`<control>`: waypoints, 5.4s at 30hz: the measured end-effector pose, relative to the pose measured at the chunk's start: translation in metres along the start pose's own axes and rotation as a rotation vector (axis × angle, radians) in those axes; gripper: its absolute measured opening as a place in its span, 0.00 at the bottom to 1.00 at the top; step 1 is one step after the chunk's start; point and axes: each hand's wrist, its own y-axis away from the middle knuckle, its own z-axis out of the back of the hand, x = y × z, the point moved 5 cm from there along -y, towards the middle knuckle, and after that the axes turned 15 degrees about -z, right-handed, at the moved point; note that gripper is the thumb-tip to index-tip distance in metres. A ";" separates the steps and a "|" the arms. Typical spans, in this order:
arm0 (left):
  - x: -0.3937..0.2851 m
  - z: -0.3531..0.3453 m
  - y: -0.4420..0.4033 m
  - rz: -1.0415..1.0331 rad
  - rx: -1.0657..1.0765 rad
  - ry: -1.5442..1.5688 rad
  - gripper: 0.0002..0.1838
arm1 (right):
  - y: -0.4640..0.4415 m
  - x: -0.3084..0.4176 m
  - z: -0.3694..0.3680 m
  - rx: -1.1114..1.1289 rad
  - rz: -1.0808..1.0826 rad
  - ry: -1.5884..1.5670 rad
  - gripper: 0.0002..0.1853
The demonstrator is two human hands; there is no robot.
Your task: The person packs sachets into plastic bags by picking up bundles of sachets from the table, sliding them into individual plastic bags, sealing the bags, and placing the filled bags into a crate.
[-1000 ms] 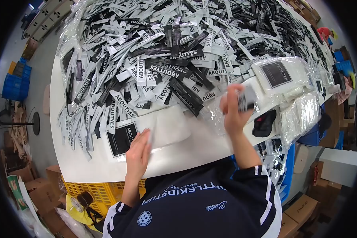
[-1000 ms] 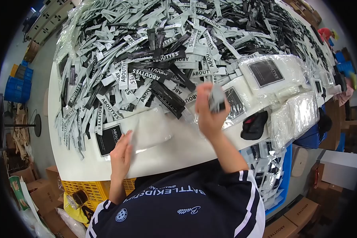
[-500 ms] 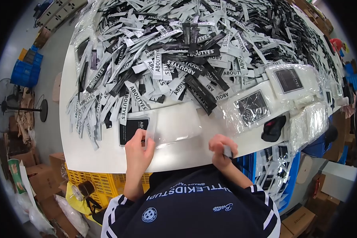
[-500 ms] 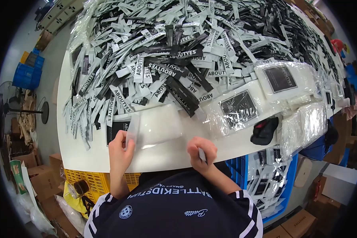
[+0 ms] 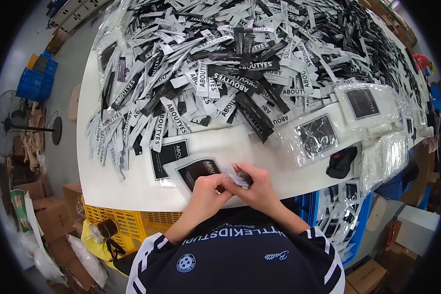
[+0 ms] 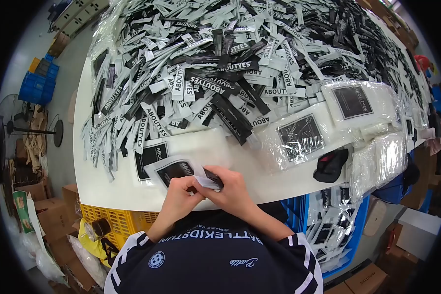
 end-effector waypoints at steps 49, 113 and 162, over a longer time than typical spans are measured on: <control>-0.047 -0.020 -0.021 -0.457 -0.049 -0.304 0.52 | -0.001 -0.010 0.040 0.170 0.152 -0.919 0.13; -0.039 0.011 -0.025 -0.275 -0.053 0.005 0.05 | 0.017 0.008 0.047 0.056 0.187 -0.054 0.08; 0.002 0.047 0.002 -0.002 -0.348 -0.350 0.09 | 0.006 -0.034 0.056 -0.447 0.348 -0.120 0.08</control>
